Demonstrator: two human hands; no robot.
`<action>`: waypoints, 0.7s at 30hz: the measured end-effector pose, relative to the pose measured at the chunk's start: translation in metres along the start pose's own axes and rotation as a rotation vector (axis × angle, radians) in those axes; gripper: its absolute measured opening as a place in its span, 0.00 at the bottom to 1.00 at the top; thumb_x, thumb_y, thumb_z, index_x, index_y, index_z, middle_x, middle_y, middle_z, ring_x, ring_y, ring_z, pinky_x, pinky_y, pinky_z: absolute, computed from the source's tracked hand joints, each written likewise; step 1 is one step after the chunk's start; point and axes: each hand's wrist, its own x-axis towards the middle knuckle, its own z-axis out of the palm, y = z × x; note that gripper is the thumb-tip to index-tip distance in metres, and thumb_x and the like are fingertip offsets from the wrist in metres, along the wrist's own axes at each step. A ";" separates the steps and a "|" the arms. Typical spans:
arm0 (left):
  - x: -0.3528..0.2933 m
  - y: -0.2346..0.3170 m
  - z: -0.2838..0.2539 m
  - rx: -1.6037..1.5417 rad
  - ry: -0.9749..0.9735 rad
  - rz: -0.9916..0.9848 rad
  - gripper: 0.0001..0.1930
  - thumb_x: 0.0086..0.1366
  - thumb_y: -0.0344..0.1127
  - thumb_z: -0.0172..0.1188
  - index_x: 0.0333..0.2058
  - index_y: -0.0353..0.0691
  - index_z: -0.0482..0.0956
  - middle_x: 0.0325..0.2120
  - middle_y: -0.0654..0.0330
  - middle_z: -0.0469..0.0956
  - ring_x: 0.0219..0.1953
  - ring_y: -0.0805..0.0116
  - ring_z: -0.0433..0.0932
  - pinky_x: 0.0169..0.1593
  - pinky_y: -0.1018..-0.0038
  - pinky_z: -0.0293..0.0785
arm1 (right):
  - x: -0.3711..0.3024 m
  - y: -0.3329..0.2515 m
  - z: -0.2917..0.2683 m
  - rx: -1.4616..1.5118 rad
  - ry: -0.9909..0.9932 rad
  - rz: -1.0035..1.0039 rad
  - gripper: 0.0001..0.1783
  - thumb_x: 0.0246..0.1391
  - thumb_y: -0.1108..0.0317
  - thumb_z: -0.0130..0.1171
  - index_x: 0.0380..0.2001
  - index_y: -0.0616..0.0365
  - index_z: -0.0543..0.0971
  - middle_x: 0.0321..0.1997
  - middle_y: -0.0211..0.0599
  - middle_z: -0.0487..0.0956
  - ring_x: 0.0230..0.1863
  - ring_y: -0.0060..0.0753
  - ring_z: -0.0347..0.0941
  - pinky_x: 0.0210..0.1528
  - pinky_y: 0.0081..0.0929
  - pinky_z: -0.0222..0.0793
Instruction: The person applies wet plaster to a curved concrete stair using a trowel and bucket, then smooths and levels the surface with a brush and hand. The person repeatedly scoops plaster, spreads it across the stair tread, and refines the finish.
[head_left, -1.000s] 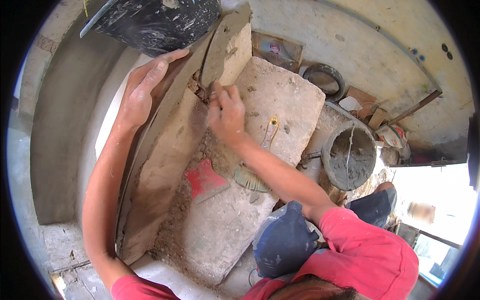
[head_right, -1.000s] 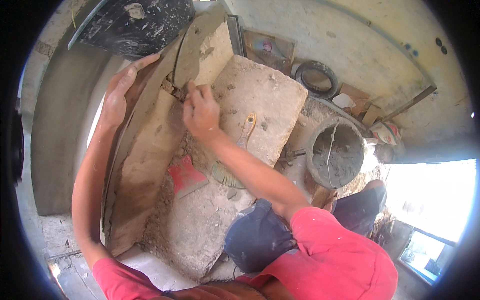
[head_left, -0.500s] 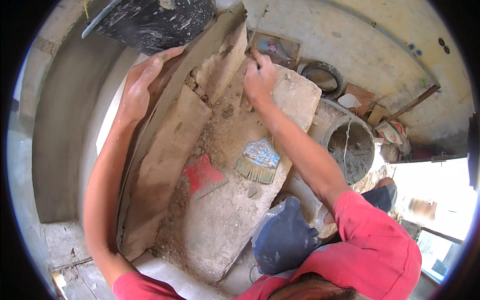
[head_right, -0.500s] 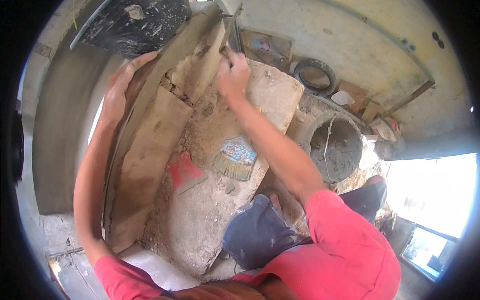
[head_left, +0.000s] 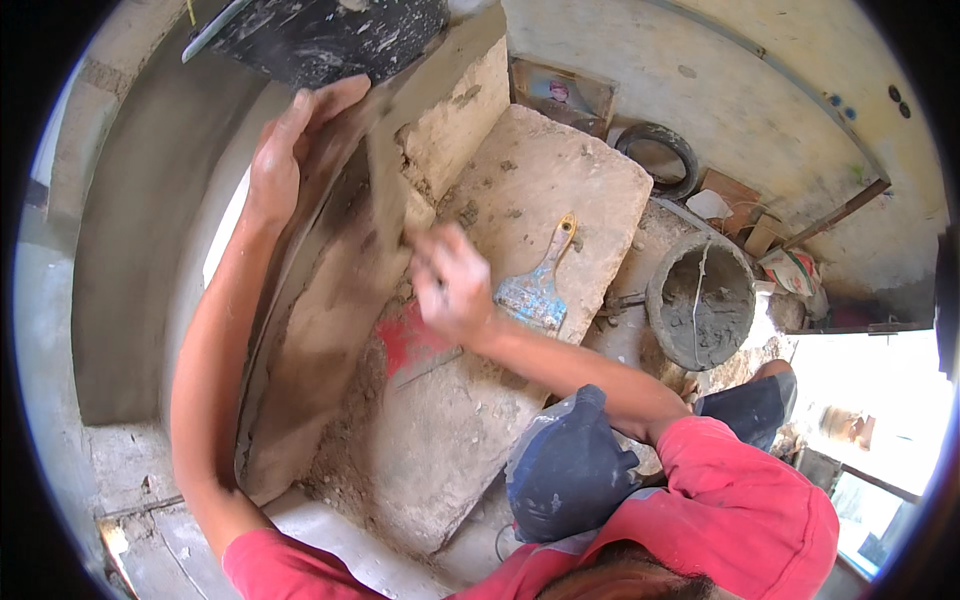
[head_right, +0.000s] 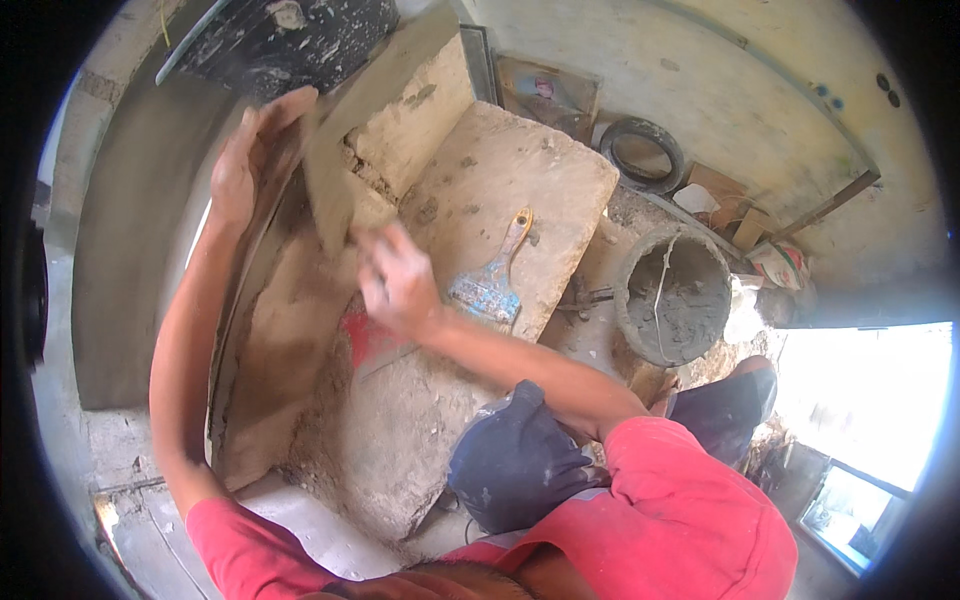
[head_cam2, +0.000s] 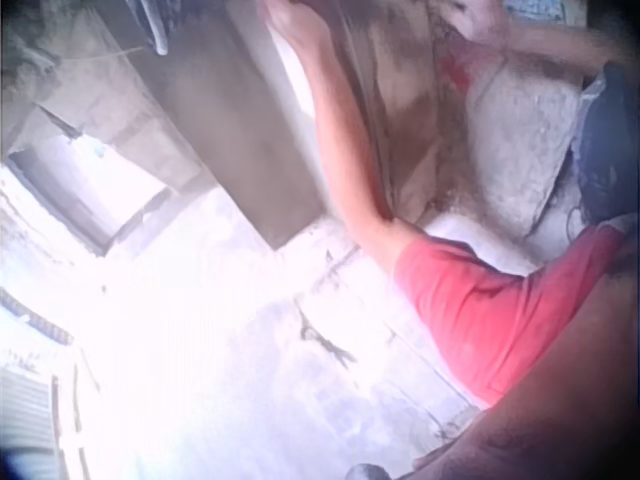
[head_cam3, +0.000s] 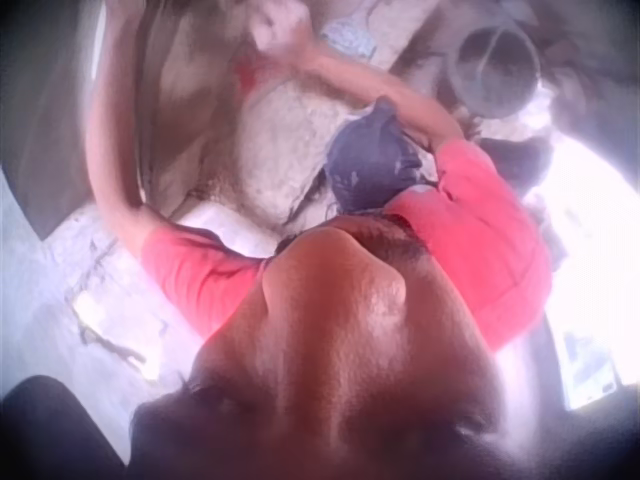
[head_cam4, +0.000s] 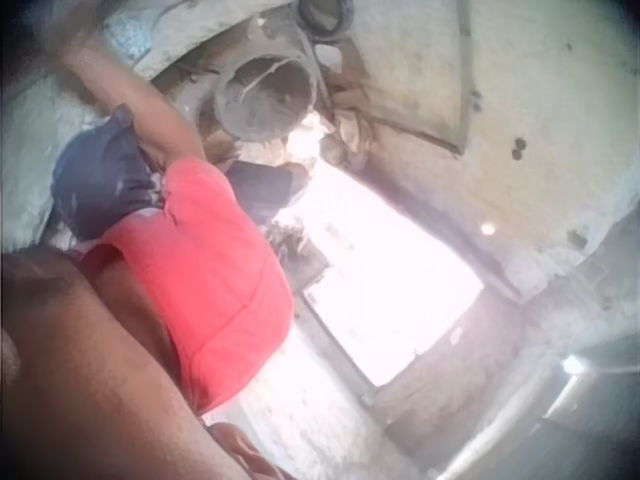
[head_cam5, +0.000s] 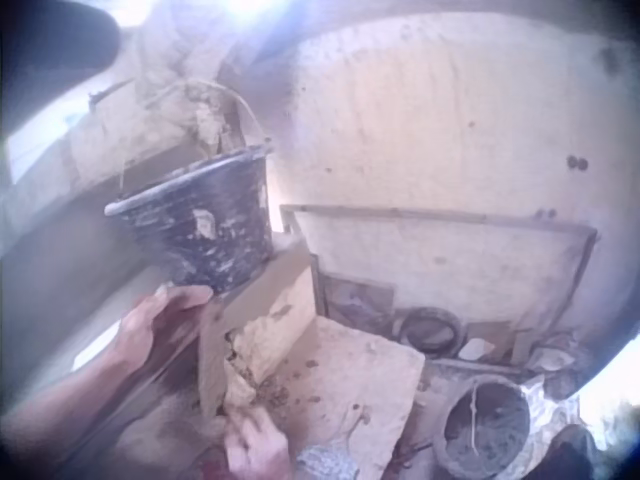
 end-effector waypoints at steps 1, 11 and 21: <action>-0.001 0.000 -0.001 -0.034 -0.011 -0.022 0.35 0.81 0.53 0.36 0.64 0.23 0.71 0.64 0.44 0.74 0.68 0.56 0.70 0.74 0.63 0.58 | 0.006 0.004 0.000 -0.084 0.059 0.023 0.18 0.55 0.81 0.57 0.50 0.70 0.81 0.43 0.55 0.79 0.37 0.56 0.81 0.38 0.43 0.79; 0.002 -0.004 -0.008 -0.053 0.004 0.032 0.35 0.82 0.53 0.35 0.64 0.23 0.71 0.65 0.43 0.73 0.69 0.53 0.69 0.75 0.60 0.57 | -0.040 -0.026 -0.062 0.003 -0.243 0.096 0.19 0.57 0.78 0.59 0.52 0.61 0.84 0.45 0.47 0.82 0.43 0.50 0.81 0.47 0.39 0.78; 0.007 0.005 -0.023 -0.270 0.056 -0.056 0.40 0.76 0.64 0.42 0.62 0.28 0.75 0.58 0.47 0.79 0.60 0.53 0.77 0.70 0.55 0.65 | -0.014 -0.074 -0.312 -0.748 -0.170 0.323 0.22 0.55 0.79 0.58 0.54 0.60 0.84 0.46 0.45 0.83 0.49 0.41 0.79 0.56 0.34 0.72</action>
